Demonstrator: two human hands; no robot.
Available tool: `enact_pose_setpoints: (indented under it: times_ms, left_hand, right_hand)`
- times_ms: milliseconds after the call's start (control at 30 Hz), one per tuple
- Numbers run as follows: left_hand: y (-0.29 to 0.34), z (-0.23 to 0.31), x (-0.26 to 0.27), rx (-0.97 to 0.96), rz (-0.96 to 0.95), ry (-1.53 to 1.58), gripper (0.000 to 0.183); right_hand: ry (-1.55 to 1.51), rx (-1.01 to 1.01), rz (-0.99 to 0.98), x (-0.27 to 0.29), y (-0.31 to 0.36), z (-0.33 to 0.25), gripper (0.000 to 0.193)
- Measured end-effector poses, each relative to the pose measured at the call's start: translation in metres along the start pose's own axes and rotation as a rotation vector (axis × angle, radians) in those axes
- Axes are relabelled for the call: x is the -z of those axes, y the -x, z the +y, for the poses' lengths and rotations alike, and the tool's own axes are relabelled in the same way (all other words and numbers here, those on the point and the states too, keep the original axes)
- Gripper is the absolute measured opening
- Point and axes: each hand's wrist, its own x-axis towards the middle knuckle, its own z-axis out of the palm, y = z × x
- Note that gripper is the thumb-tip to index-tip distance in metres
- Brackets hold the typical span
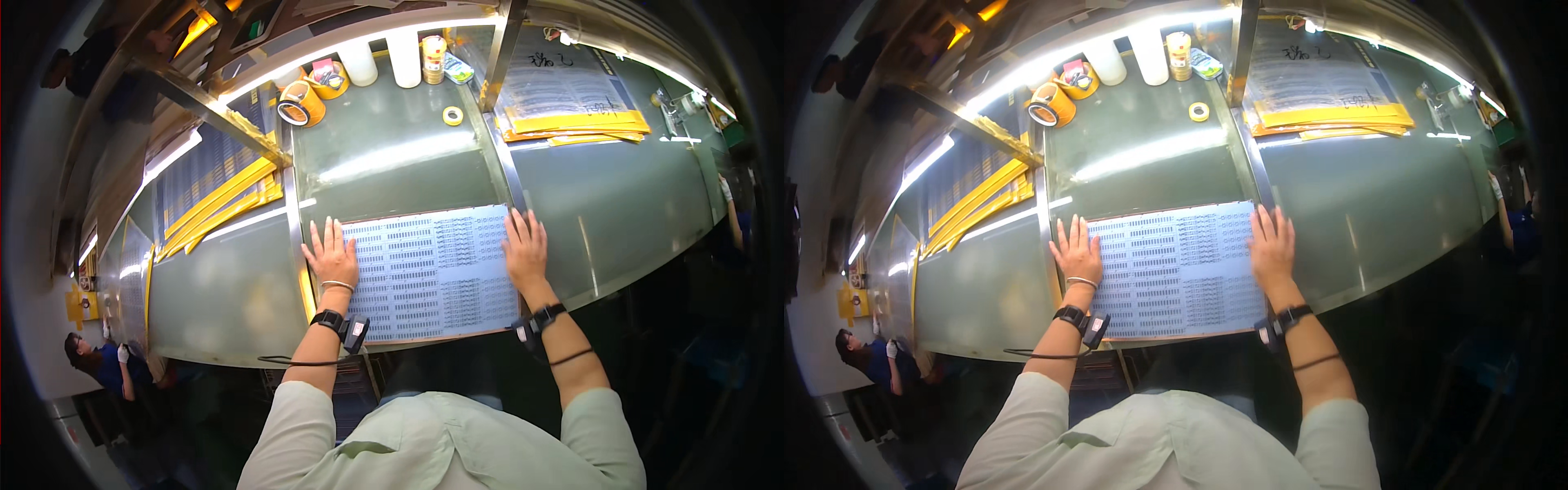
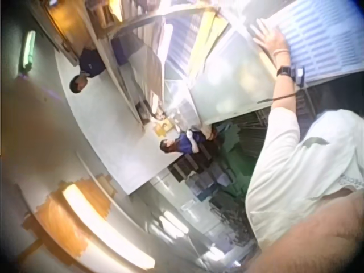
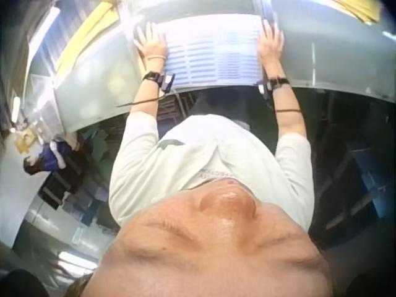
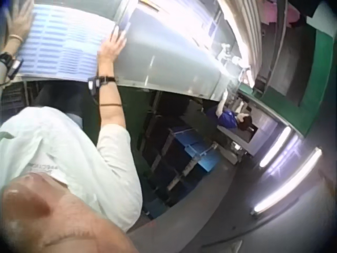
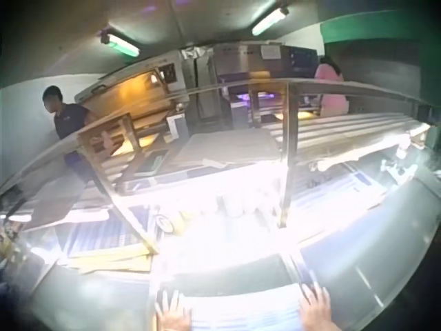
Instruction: Inspecting and sorting printed circuit board panels or films on a fabrication floor.
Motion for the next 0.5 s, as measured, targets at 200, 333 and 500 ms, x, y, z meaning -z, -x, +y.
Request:
enact_pose_setpoints:
  times_ms: [200,333,500]
  left_hand:
    - [0.002,0.000,0.000,0.027,0.018,0.017,0.047]
    - [0.006,0.001,-0.005,0.024,-0.020,0.032,0.051]
    - [0.010,0.013,-0.007,0.107,-0.044,0.103,0.059]
  right_hand:
    - [0.075,0.057,-0.038,-0.016,-0.028,0.008,0.049]
    - [0.178,0.317,-0.133,-0.008,-0.044,0.016,0.044]
    - [0.340,0.420,-0.350,0.004,-0.054,0.019,0.043]
